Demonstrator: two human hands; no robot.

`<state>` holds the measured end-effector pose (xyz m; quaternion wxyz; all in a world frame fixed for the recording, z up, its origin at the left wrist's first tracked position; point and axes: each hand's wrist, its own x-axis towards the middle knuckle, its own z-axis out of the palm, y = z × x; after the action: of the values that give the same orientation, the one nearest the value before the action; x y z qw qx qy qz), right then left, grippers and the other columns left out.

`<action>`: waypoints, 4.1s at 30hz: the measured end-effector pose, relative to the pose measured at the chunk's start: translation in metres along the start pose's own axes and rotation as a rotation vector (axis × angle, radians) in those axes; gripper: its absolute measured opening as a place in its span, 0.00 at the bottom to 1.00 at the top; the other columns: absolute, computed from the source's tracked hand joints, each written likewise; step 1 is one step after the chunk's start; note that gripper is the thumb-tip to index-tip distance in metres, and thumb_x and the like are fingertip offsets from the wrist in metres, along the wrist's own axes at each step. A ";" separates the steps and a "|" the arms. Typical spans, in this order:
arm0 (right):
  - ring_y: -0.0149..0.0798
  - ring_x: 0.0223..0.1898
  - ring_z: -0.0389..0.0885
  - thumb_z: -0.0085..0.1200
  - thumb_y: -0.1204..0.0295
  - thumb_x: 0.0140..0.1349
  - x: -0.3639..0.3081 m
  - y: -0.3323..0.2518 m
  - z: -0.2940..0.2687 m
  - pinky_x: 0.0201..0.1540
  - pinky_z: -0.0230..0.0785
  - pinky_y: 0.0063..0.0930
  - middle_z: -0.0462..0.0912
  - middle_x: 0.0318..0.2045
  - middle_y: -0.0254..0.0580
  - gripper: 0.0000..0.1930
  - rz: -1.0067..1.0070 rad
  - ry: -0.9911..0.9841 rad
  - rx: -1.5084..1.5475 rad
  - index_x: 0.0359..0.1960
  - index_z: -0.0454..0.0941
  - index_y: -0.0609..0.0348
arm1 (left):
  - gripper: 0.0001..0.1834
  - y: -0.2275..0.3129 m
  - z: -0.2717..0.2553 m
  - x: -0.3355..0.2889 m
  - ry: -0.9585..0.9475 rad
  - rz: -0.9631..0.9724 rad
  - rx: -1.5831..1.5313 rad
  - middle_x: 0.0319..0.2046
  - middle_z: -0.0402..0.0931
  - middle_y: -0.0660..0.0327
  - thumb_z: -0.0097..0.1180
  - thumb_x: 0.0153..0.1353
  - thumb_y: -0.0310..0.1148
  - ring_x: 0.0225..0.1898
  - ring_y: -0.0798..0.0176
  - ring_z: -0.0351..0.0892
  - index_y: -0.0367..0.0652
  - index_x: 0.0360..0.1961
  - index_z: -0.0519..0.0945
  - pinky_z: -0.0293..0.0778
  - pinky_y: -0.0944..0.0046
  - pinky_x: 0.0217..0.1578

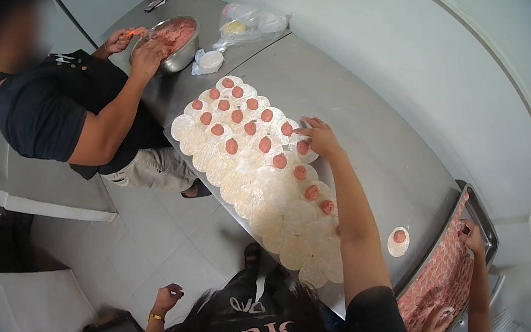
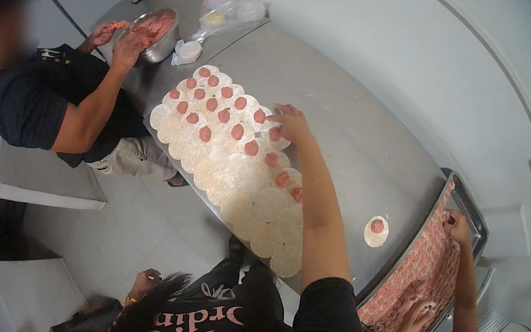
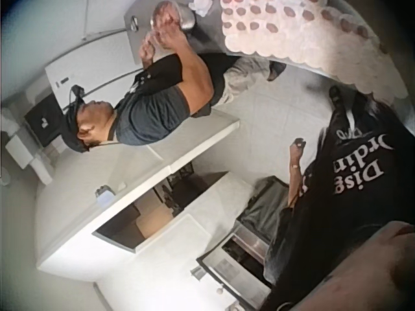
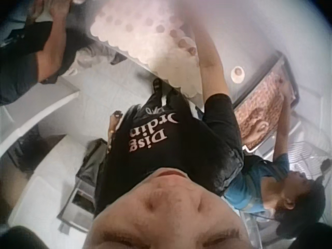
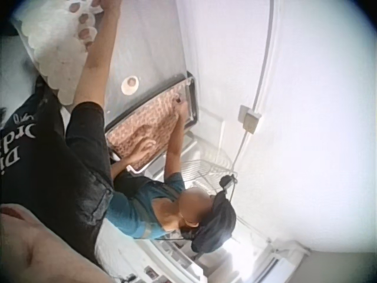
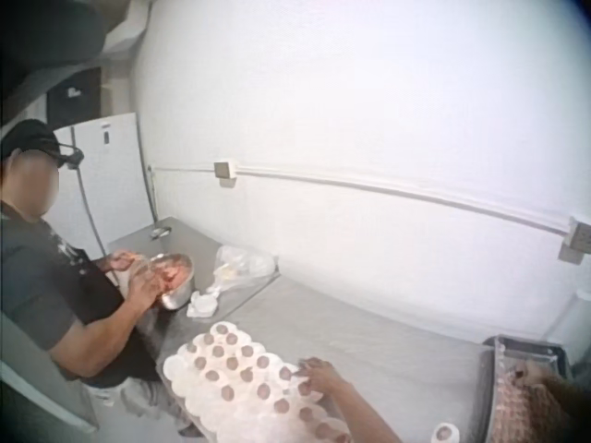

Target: The person places small portions of meat onto round dough wrappers and folds them into dumplings, then places the finished dumplings onto a metal tray. Two other people are also working at the same table, performing similar tasks.

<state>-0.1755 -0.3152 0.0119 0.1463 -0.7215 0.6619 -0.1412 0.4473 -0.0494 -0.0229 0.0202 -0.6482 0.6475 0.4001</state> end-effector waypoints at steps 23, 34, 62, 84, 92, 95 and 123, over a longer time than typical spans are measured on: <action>0.50 0.63 0.61 0.50 0.68 0.56 -0.242 0.114 -0.069 0.63 0.49 0.55 0.67 0.59 0.45 0.15 1.090 0.329 -0.329 0.46 0.79 0.41 | 0.11 0.001 0.016 0.071 -0.131 0.060 -0.018 0.31 0.82 0.55 0.64 0.50 0.34 0.32 0.56 0.83 0.41 0.34 0.82 0.77 0.61 0.36; 0.52 0.47 0.77 0.56 0.75 0.46 -0.179 0.062 -0.074 0.51 0.68 0.41 0.79 0.43 0.49 0.13 0.729 0.551 -0.010 0.37 0.82 0.57 | 0.14 0.018 0.021 0.088 -0.179 0.073 0.081 0.33 0.82 0.55 0.64 0.50 0.36 0.35 0.56 0.83 0.41 0.36 0.81 0.77 0.60 0.38; 0.50 0.69 0.48 0.63 0.75 0.45 -0.120 0.089 -0.053 0.65 0.50 0.56 0.54 0.68 0.34 0.31 0.442 0.017 -0.130 0.53 0.75 0.28 | 0.14 0.020 0.004 0.048 -0.120 0.112 0.056 0.31 0.82 0.55 0.63 0.51 0.37 0.33 0.57 0.84 0.42 0.37 0.81 0.78 0.61 0.36; 0.52 0.56 0.70 0.61 0.75 0.45 -0.206 0.070 -0.119 0.59 0.62 0.42 0.72 0.56 0.47 0.17 0.695 0.261 -0.138 0.40 0.81 0.54 | 0.19 0.013 0.037 0.052 -0.200 -0.004 0.083 0.35 0.82 0.54 0.62 0.51 0.46 0.40 0.53 0.81 0.45 0.40 0.81 0.76 0.58 0.43; 0.52 0.61 0.64 0.62 0.78 0.46 0.046 -0.008 -0.061 0.62 0.61 0.40 0.62 0.63 0.46 0.30 0.027 0.119 0.075 0.55 0.73 0.43 | 0.20 -0.014 0.024 0.079 -0.205 -0.002 0.070 0.33 0.82 0.55 0.62 0.52 0.48 0.39 0.51 0.81 0.45 0.39 0.81 0.76 0.58 0.42; 0.51 0.63 0.60 0.61 0.78 0.47 0.119 -0.030 -0.031 0.63 0.59 0.38 0.59 0.65 0.42 0.31 -0.077 0.010 0.003 0.56 0.73 0.39 | 0.19 -0.015 0.007 0.091 -0.132 -0.085 0.007 0.35 0.82 0.54 0.62 0.52 0.47 0.39 0.52 0.81 0.45 0.39 0.81 0.76 0.58 0.42; 0.49 0.70 0.44 0.62 0.79 0.42 -0.191 0.053 -0.056 0.68 0.43 0.59 0.54 0.68 0.30 0.29 0.479 0.065 -0.076 0.47 0.80 0.31 | 0.16 0.069 -0.021 0.184 -0.330 0.235 0.202 0.34 0.82 0.53 0.64 0.52 0.40 0.35 0.54 0.83 0.40 0.38 0.80 0.77 0.60 0.37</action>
<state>-0.2619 -0.1308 0.0402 0.1271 -0.5442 0.8231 -0.1008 0.3691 -0.2237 -0.0753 0.1441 -0.4887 0.7433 0.4335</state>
